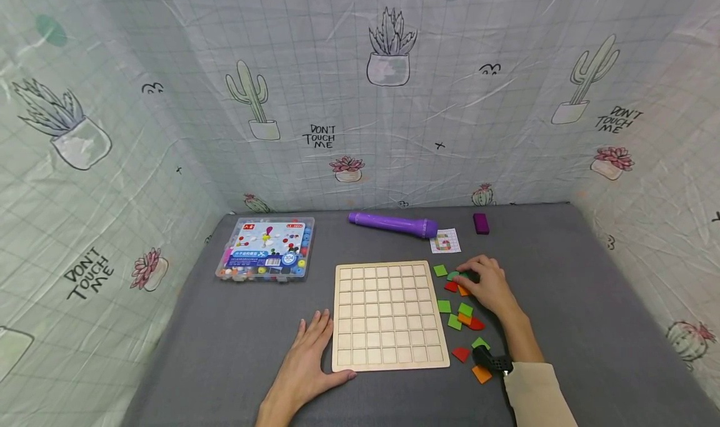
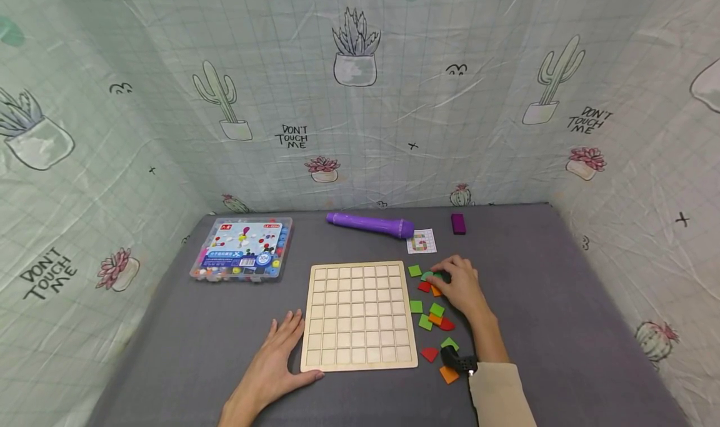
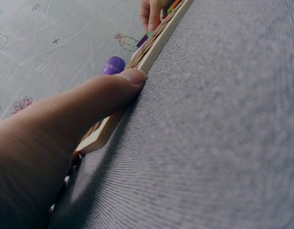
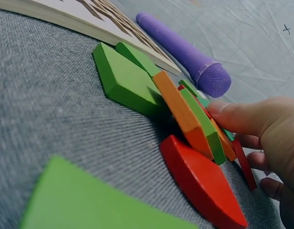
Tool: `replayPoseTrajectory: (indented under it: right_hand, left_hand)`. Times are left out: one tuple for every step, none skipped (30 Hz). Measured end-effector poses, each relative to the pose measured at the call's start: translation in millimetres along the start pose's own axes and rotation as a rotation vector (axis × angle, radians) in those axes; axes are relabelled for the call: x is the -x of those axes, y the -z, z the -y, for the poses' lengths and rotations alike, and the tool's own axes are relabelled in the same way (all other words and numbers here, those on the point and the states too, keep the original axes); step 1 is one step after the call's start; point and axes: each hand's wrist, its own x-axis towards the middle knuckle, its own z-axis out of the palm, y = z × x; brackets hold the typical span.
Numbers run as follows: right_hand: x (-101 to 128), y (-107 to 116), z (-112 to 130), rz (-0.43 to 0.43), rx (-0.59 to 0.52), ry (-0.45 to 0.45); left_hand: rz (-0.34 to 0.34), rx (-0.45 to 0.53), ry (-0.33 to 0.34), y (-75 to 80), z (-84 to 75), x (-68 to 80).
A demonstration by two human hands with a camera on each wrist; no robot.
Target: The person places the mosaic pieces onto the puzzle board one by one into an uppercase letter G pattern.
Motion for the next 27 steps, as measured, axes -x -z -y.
replayPoseTrajectory:
  right_hand:
    - [-0.1, 0.1, 0.0, 0.003, -0.004, -0.004]
    - [-0.2, 0.2, -0.2, 0.005, -0.006, -0.007]
    - [-0.3, 0.3, -0.3, 0.008, -0.01, -0.009]
    - [-0.4, 0.3, -0.3, 0.008, -0.013, -0.011]
    - [-0.5, 0.3, -0.3, 0.007, -0.02, -0.012]
    - [-0.7, 0.2, -0.4, 0.005, -0.027, -0.015]
    - [-0.8, 0.1, -0.3, 0.003, -0.034, -0.016]
    - [-1.0, 0.0, -0.2, 0.0, -0.042, -0.016]
    - [-1.1, -0.1, 0.1, -0.002, -0.051, -0.017]
    - [-1.1, -0.2, 0.2, -0.004, -0.06, -0.02]
    - [-1.1, -0.2, 0.3, -0.005, -0.068, -0.025]
    - [-1.2, -0.1, 0.5, -0.006, -0.072, -0.03]
    - [-1.2, 0.1, 0.7, -0.006, -0.076, -0.035]
    - [-1.1, 0.4, 1.0, -0.005, -0.078, -0.041]
    - [-1.0, 0.7, 1.3, -0.003, -0.081, -0.048]
    - [-0.9, 1.0, 1.5, -0.001, -0.082, -0.055]
    - [-0.9, 1.2, 1.8, 0.001, -0.082, -0.06]
    - [-0.9, 1.4, 2.0, 0.002, -0.082, -0.065]
    - [-1.0, 1.4, 2.2, 0.002, -0.082, -0.068]
    - [-1.0, 1.4, 2.6, 0.001, -0.082, -0.071]
    - [-1.0, 1.4, 2.8, 0.0, -0.083, -0.075]
    - [-1.1, 1.4, 3.2, -0.002, -0.081, -0.076]
    - [-1.2, 1.4, 3.5, -0.004, -0.082, -0.074]
    - [-1.3, 1.3, 4.1, -0.008, -0.083, -0.074]
    - [-1.7, 1.3, 4.6, -0.009, -0.084, -0.073]
    - [-1.9, 1.5, 5.5, -0.009, -0.087, -0.072]
    - [-2.3, 1.6, 6.3, -0.008, -0.088, -0.067]
  left_hand:
    - [0.0, -0.001, 0.0, -0.1, 0.1, 0.1]
    - [0.0, -0.001, 0.001, -0.2, 0.1, 0.1]
    - [0.001, 0.001, 0.001, -0.2, 0.1, 0.2]
    - [0.003, 0.002, 0.003, -0.3, 0.1, 0.3]
    - [0.004, 0.004, 0.005, -0.3, 0.1, 0.4]
    - [0.005, 0.007, 0.006, -0.2, 0.0, 0.5]
    - [0.006, 0.01, 0.007, 0.0, -0.1, 0.6]
    - [0.006, 0.012, 0.007, 0.1, -0.1, 0.7]
    - [0.005, 0.012, 0.007, 0.1, -0.1, 0.7]
    - [0.005, 0.011, 0.006, 0.1, -0.1, 0.8]
    - [0.004, 0.009, 0.005, 0.3, -0.2, 0.9]
    - [0.003, 0.008, 0.003, 0.4, -0.2, 0.9]
    - [0.003, 0.007, 0.003, 0.5, -0.2, 0.9]
    - [0.002, 0.006, 0.002, 0.5, -0.2, 0.8]
    - [0.003, 0.006, 0.002, 0.6, -0.2, 0.9]
    - [0.003, 0.007, 0.003, 0.7, -0.3, 0.9]
    - [0.004, 0.008, 0.004, 0.7, -0.3, 0.8]
    - [0.005, 0.009, 0.005, 0.8, -0.3, 0.8]
    - [0.007, 0.01, 0.007, 0.8, -0.4, 0.8]
    - [0.007, 0.009, 0.007, 0.9, -0.5, 0.7]
    - [0.009, 0.008, 0.008, 1.0, -0.5, 0.7]
    - [0.009, 0.006, 0.008, 1.0, -0.5, 0.6]
    - [0.009, 0.005, 0.006, 1.1, -0.5, 0.5]
    - [0.009, 0.004, 0.004, 1.2, -0.5, 0.5]
    - [0.008, 0.002, 0.002, 1.3, -0.5, 0.5]
    - [0.008, 0.002, 0.0, 1.4, -0.4, 0.4]
    - [0.008, 0.001, -0.002, 1.4, -0.3, 0.4]
